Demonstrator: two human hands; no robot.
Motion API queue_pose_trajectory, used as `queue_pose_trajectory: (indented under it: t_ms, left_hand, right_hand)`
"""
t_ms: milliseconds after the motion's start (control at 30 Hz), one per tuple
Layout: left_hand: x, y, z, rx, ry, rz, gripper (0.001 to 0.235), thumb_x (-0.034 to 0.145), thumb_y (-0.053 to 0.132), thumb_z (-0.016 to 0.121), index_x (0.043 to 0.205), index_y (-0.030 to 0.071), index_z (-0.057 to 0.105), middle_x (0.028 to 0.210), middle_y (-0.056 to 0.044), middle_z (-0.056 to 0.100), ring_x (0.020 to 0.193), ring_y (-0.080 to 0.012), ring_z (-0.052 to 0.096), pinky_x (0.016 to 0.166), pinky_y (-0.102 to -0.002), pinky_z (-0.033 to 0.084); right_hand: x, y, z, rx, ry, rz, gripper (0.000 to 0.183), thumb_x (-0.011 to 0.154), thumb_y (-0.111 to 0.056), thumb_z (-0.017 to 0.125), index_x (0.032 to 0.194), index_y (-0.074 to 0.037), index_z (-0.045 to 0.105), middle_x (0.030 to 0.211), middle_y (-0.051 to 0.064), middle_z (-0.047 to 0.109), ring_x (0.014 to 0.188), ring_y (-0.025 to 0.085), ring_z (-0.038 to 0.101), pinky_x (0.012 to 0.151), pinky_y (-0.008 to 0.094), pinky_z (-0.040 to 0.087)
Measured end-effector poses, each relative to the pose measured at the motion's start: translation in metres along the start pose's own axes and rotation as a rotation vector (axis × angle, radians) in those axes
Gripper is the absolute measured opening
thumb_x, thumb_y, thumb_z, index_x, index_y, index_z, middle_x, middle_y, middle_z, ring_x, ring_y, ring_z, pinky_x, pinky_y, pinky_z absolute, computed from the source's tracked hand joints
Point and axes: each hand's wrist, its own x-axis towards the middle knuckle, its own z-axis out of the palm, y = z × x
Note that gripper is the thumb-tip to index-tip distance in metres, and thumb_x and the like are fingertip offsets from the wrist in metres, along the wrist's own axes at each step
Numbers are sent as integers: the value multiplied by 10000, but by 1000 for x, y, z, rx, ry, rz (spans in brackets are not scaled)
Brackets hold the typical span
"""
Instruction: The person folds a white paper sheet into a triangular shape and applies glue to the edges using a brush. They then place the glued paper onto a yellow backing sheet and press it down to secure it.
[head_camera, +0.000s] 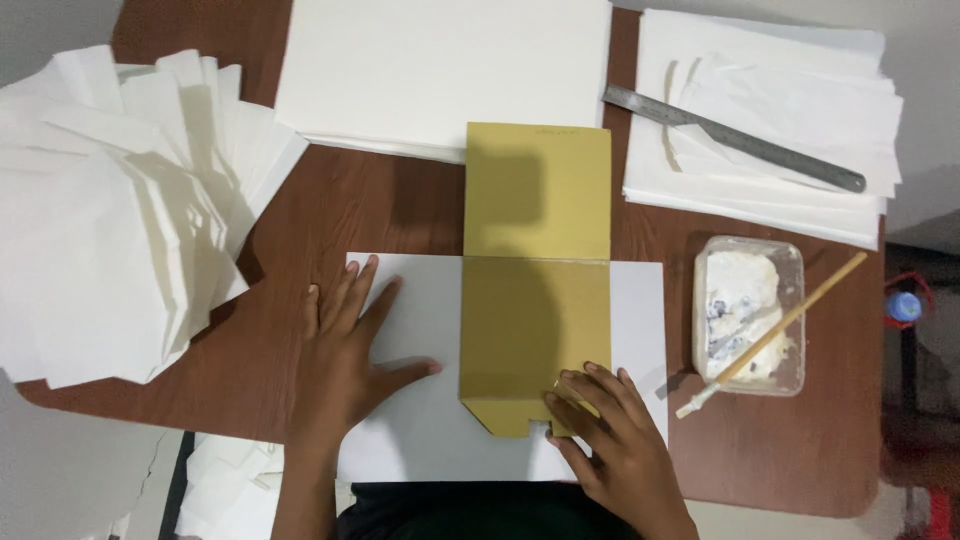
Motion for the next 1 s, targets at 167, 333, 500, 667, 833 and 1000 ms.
queue_pose_trajectory:
  t_ms: [167, 333, 500, 667, 833, 1000]
  left_hand:
    - [0, -7, 10, 71, 56, 14, 1058, 632, 723, 826, 1494, 187, 524, 1687, -58, 322, 1557, -303, 275, 1255, -596, 84]
    - [1, 0, 3, 67, 57, 30, 1031, 650, 659, 852, 1494, 164, 525, 1684, -73, 329, 1563, -303, 267, 1256, -595, 101]
    - [1, -1, 3, 53, -1, -14, 1045, 664, 681, 828, 1515, 179, 488, 1681, -96, 316, 1563, -305, 236, 1259, -567, 47]
    - [2, 2, 0, 60, -3, -8, 1037, 672, 692, 815, 1512, 180, 486, 1691, -81, 299, 1571, -295, 219, 1257, -572, 51]
    - [0, 1, 3, 57, 48, 24, 1059, 644, 668, 852, 1512, 177, 496, 1682, -94, 329, 1560, -321, 267, 1249, -607, 94]
    - [0, 0, 3, 56, 65, 33, 1061, 628, 656, 870, 1507, 189, 504, 1676, -96, 343, 1550, -339, 294, 1244, -627, 116]
  right_hand:
    - [0, -1, -2, 61, 33, 2, 515, 923, -305, 738, 1386, -141, 583, 1454, 54, 588, 1419, 332, 511, 1201, 570, 350]
    - [2, -2, -5, 57, 79, 20, 386, 920, -287, 734, 1279, -159, 668, 1398, 72, 607, 1330, 318, 555, 1184, 559, 371]
    - [1, -1, -3, 32, 72, 11, 388, 897, -270, 770, 1256, -165, 665, 1375, 84, 609, 1280, 323, 581, 1171, 569, 382]
    - [1, -1, -4, 16, 79, 1, 396, 903, -294, 765, 1264, -162, 670, 1382, 87, 611, 1287, 318, 579, 1171, 561, 389]
    - [0, 0, -2, 0, 79, -6, 395, 902, -305, 765, 1262, -179, 662, 1369, 81, 612, 1276, 314, 585, 1168, 558, 393]
    - [-1, 0, -1, 25, 85, -1, 402, 885, -293, 785, 1252, -174, 667, 1374, 83, 614, 1279, 318, 585, 1168, 565, 389]
